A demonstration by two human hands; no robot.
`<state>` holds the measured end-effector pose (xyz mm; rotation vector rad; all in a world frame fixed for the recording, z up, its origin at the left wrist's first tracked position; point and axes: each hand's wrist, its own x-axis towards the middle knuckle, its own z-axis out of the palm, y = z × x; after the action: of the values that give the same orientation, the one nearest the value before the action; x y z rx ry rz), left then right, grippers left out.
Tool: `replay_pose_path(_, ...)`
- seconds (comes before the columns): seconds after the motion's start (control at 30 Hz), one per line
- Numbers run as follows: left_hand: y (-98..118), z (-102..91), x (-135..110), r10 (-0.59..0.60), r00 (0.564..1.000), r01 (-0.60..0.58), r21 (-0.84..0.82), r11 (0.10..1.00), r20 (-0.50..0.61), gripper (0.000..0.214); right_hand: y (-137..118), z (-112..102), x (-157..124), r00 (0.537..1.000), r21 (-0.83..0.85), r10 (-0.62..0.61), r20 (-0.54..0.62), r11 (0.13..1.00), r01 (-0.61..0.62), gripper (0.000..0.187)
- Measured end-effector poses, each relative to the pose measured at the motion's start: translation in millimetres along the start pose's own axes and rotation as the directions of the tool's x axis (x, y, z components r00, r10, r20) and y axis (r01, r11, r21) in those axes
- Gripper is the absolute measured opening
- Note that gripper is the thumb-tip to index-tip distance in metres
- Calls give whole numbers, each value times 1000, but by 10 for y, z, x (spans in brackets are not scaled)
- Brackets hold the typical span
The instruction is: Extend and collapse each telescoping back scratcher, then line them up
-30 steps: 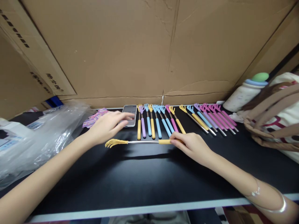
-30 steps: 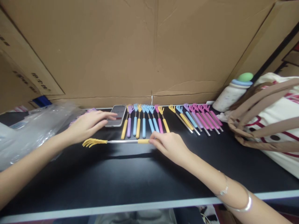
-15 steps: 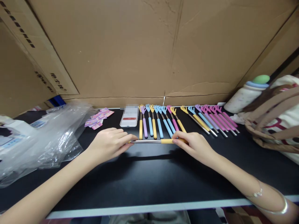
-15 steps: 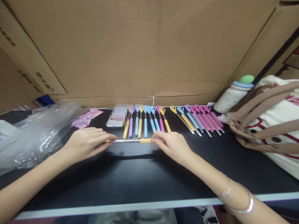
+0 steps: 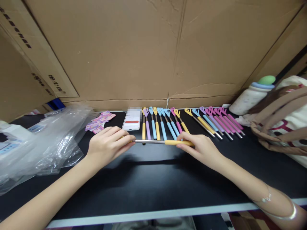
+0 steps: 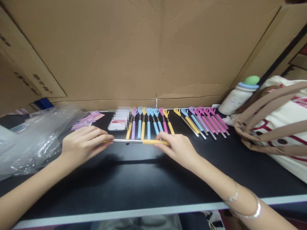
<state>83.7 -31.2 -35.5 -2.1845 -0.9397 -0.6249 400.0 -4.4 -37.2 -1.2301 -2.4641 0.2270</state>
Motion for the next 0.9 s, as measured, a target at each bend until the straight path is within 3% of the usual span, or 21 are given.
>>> replay_pose_path(0.57,52,8,-8,-71,997,71,-23,997,4,8,8,-33,3,973,-5,44,-225,999,-46,21)
replay_pose_path(0.73,40,15,-35,-96,995,95,-65,993,-9,8,40,-11,12,982,53,19,-189,999,-9,22)
replay_pose_path(0.9,47,24,-59,-150,989,148,-165,975,4,8,34,-3,21,988,263,65,-137,964,-27,24)
